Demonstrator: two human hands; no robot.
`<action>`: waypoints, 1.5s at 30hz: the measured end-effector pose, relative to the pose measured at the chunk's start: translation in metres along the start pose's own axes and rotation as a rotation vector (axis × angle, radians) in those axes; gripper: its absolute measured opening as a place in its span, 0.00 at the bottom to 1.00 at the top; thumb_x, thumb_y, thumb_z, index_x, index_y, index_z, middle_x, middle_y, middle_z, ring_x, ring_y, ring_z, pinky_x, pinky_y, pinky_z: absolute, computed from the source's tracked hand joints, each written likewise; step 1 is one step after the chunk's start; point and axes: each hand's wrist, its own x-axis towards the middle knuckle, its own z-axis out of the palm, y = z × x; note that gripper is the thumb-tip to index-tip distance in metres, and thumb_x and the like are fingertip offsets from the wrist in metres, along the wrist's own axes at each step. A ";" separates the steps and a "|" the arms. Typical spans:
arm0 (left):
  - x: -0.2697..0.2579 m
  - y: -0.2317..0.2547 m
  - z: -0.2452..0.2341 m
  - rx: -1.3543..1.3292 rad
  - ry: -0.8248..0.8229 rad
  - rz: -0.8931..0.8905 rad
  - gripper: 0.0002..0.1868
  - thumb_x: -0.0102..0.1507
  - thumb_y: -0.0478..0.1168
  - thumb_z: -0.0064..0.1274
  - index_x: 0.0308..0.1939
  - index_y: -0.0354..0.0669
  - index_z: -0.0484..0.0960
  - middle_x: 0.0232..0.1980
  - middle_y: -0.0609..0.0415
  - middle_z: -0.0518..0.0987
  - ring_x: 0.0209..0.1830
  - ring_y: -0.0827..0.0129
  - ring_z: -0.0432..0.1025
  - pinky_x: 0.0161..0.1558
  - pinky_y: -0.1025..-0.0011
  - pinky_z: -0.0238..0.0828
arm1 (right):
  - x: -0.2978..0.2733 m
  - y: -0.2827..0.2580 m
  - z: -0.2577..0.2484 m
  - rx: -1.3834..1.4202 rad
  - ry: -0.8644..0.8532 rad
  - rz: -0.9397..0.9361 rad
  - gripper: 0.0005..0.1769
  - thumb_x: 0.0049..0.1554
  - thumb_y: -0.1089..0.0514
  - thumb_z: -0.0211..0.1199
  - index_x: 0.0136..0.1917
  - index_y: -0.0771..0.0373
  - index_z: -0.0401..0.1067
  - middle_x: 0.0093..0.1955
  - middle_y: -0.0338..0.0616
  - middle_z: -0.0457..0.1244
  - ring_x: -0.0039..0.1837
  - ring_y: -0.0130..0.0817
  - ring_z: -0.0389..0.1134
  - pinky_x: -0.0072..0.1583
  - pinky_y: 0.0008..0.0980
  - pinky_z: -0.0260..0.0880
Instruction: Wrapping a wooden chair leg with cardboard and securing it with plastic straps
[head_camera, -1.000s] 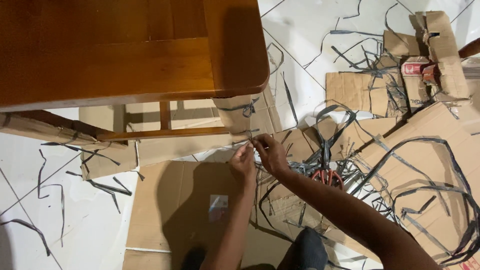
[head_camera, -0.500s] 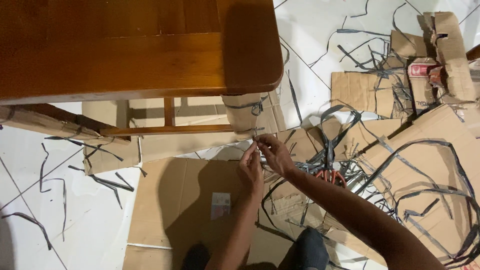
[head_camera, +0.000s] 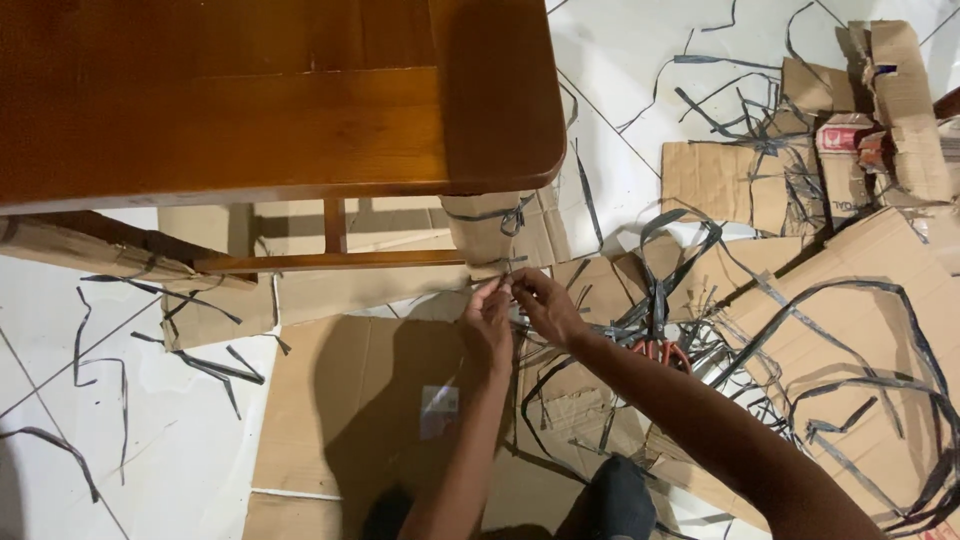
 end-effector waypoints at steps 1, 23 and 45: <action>0.002 -0.004 0.003 0.005 0.009 0.049 0.16 0.60 0.44 0.65 0.50 0.43 0.88 0.41 0.41 0.87 0.44 0.57 0.83 0.45 0.64 0.78 | 0.000 0.000 -0.003 -0.074 0.008 -0.029 0.11 0.64 0.58 0.58 0.57 0.64 0.72 0.44 0.52 0.64 0.49 0.41 0.67 0.54 0.41 0.75; 0.025 -0.047 0.022 -0.385 0.158 -0.243 0.14 0.55 0.41 0.66 0.43 0.41 0.86 0.42 0.39 0.82 0.44 0.60 0.77 0.44 0.66 0.79 | 0.019 0.010 -0.032 -0.601 0.016 -0.264 0.06 0.60 0.57 0.64 0.51 0.58 0.76 0.42 0.56 0.69 0.47 0.60 0.72 0.46 0.54 0.73; 0.029 -0.031 0.028 -0.328 0.160 -0.223 0.09 0.61 0.39 0.60 0.42 0.40 0.80 0.37 0.49 0.82 0.36 0.70 0.78 0.36 0.72 0.78 | 0.052 -0.016 -0.057 -0.775 -0.009 0.081 0.17 0.62 0.44 0.56 0.52 0.58 0.73 0.46 0.58 0.70 0.53 0.64 0.72 0.53 0.59 0.71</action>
